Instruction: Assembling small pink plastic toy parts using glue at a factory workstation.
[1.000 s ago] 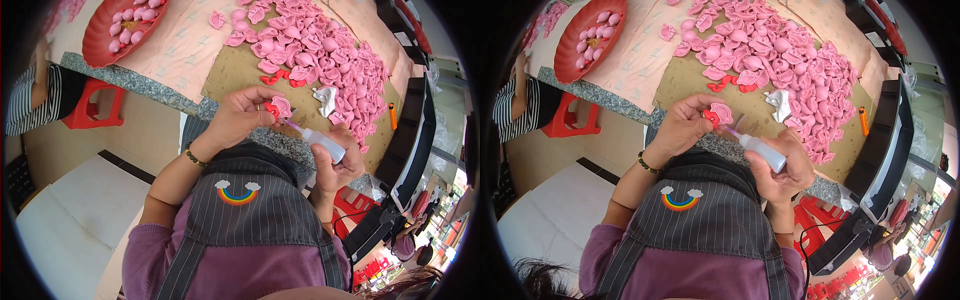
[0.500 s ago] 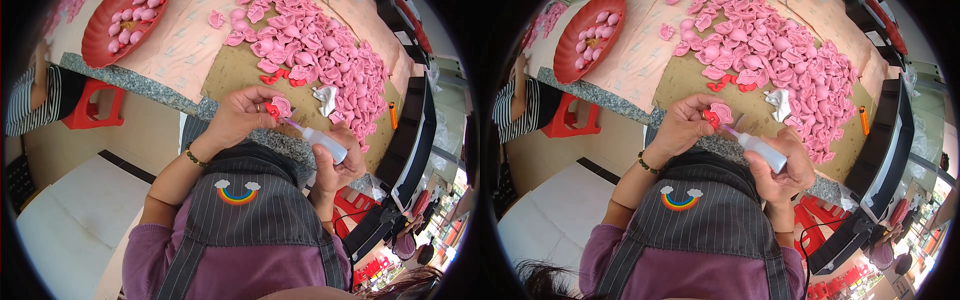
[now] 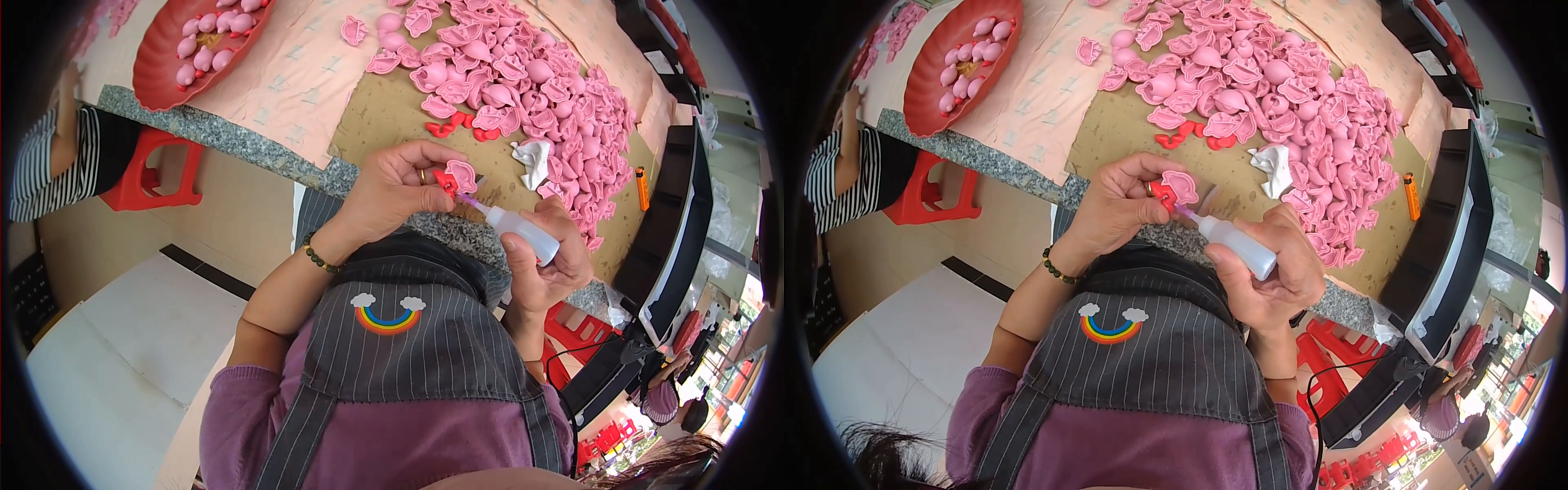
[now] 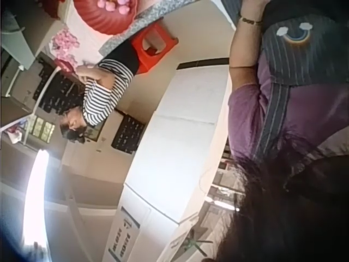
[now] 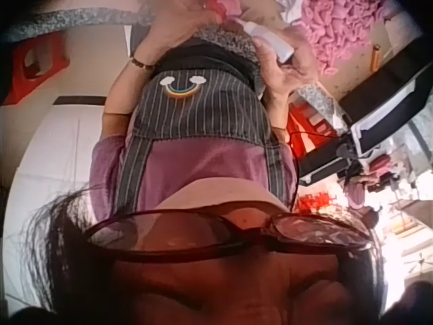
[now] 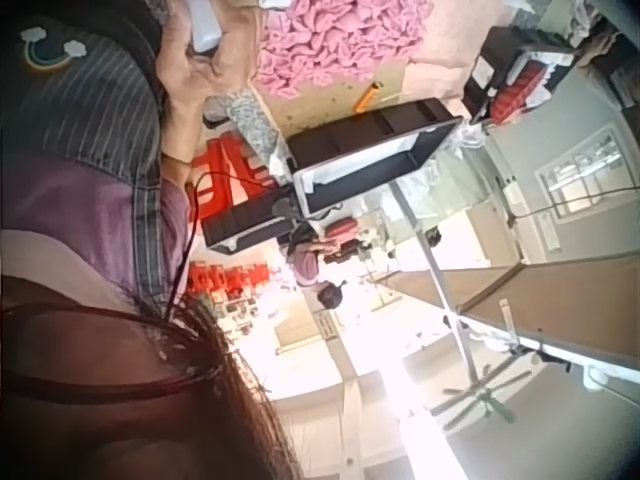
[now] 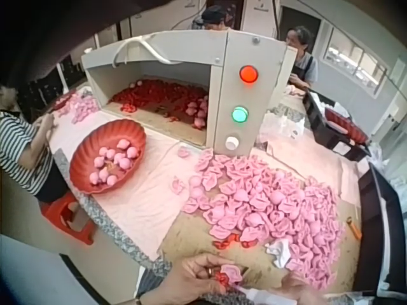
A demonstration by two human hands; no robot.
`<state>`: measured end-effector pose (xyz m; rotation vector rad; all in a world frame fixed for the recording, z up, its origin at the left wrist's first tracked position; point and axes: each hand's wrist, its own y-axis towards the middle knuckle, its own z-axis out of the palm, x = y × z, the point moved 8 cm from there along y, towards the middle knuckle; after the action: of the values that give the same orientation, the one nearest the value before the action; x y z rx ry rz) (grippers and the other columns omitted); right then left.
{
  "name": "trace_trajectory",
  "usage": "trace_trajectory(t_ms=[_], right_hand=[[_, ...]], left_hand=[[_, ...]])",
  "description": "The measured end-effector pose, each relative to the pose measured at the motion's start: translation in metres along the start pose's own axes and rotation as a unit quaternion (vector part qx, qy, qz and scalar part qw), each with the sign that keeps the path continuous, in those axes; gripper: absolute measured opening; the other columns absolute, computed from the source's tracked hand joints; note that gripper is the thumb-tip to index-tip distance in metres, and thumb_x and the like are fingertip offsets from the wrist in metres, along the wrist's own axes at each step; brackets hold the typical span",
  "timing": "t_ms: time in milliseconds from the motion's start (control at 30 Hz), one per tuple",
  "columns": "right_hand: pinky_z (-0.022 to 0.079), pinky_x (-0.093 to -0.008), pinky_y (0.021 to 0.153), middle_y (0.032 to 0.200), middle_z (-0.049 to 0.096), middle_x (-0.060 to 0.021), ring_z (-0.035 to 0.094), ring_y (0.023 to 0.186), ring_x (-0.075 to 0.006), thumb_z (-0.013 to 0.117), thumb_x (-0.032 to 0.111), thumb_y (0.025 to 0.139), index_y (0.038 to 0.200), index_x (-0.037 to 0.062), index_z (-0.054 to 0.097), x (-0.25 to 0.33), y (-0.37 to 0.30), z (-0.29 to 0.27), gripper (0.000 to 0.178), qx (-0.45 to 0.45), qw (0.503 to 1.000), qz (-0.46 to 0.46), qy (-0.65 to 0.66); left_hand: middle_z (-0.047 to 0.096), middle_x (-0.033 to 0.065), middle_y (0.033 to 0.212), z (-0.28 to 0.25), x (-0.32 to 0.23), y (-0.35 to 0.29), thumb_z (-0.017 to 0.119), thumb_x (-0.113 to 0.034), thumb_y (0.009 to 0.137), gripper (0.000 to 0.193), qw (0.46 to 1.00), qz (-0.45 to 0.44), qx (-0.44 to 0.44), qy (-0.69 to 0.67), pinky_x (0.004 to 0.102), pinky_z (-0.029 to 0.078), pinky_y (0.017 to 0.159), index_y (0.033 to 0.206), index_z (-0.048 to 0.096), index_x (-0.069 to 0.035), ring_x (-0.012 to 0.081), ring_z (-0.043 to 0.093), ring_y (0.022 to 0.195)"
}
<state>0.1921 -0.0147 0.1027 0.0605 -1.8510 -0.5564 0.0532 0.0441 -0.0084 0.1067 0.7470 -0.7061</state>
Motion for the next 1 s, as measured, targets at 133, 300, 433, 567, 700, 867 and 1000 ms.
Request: trace_trajectory(t_ms=[133, 300, 433, 567, 700, 867, 1000], right_hand=[[0.031, -0.0283, 0.06, 0.062, 0.053, -0.0053, 0.041, 0.059, -0.0138, 0.072, 0.008, 0.063, 0.077, -0.0041, 0.059, -0.0022, 0.0003, -0.0018, 0.022, -0.01, 1.0, 0.021, 0.013], [0.03, -0.0279, 0.06, 0.062, 0.052, -0.005, 0.041, 0.059, -0.0135, 0.071, 0.008, 0.064, 0.077, -0.0039, 0.059, -0.0042, -0.0003, -0.0027, 0.022, -0.009, 0.999, 0.029, 0.021], [0.03, -0.0275, 0.059, 0.062, 0.052, -0.005, 0.04, 0.059, -0.0132, 0.071, 0.008, 0.064, 0.077, -0.0037, 0.059, -0.0051, -0.0001, -0.0022, 0.021, 0.001, 0.999, 0.029, 0.013], [0.029, -0.0273, 0.058, 0.062, 0.052, -0.0048, 0.04, 0.059, -0.0131, 0.071, 0.007, 0.064, 0.077, -0.0037, 0.059, -0.0054, -0.0003, -0.0018, 0.021, -0.001, 1.0, 0.025, 0.01], [0.029, -0.0272, 0.057, 0.061, 0.052, -0.0049, 0.04, 0.059, -0.0132, 0.071, 0.008, 0.065, 0.077, -0.0038, 0.059, -0.005, -0.0005, -0.0012, 0.021, 0.005, 1.0, 0.025, 0.011], [0.029, -0.0272, 0.058, 0.062, 0.052, -0.005, 0.04, 0.06, -0.0134, 0.071, 0.009, 0.065, 0.077, -0.0036, 0.059, -0.0068, -0.0011, -0.0012, 0.021, -0.004, 0.999, 0.033, 0.018], [0.029, -0.0257, 0.054, 0.062, 0.053, -0.0046, 0.04, 0.057, -0.0123, 0.072, 0.006, 0.064, 0.077, -0.0034, 0.059, -0.0061, 0.0004, -0.0035, 0.021, -0.001, 1.0, 0.003, 0.02]], left_hand=[[0.06, 0.01, 0.103, -0.0003, -0.0002, 0.0001, 0.07, 0.0, 0.069, 0.046, 1.0, -0.004, -0.003, 0.005, 0.0255, 0.052, 0.076, 0.112, 0.051, 0.002, 0.015, 0.06, 0.09], [0.06, 0.0102, 0.103, -0.0008, 0.0006, 0.0009, 0.071, -0.002, 0.069, 0.047, 1.0, -0.002, 0.0, 0.005, 0.026, 0.052, 0.076, 0.111, 0.051, 0.003, 0.0153, 0.061, 0.089], [0.06, 0.0101, 0.103, -0.0004, 0.0011, 0.002, 0.071, -0.004, 0.069, 0.047, 1.0, 0.003, -0.003, 0.018, 0.0268, 0.052, 0.077, 0.111, 0.051, 0.003, 0.0152, 0.06, 0.09], [0.06, 0.0102, 0.102, -0.0013, 0.0012, 0.0014, 0.071, -0.003, 0.069, 0.047, 1.0, 0.006, -0.005, 0.025, 0.0277, 0.053, 0.078, 0.111, 0.051, 0.003, 0.0154, 0.06, 0.09], [0.06, 0.0103, 0.102, -0.0015, 0.0019, 0.0011, 0.071, -0.003, 0.069, 0.047, 1.0, 0.004, -0.002, 0.02, 0.028, 0.053, 0.078, 0.111, 0.051, 0.003, 0.0156, 0.06, 0.09], [0.059, 0.0103, 0.102, -0.0004, -0.0001, 0.0004, 0.07, 0.0, 0.069, 0.046, 1.0, 0.004, -0.002, 0.017, 0.0278, 0.053, 0.078, 0.111, 0.051, 0.004, 0.0155, 0.06, 0.09], [0.06, 0.0101, 0.101, 0.0017, -0.0007, 0.0007, 0.07, 0.001, 0.069, 0.046, 1.0, 0.0, -0.001, 0.012, 0.0269, 0.053, 0.077, 0.111, 0.051, 0.004, 0.0152, 0.061, 0.089]])
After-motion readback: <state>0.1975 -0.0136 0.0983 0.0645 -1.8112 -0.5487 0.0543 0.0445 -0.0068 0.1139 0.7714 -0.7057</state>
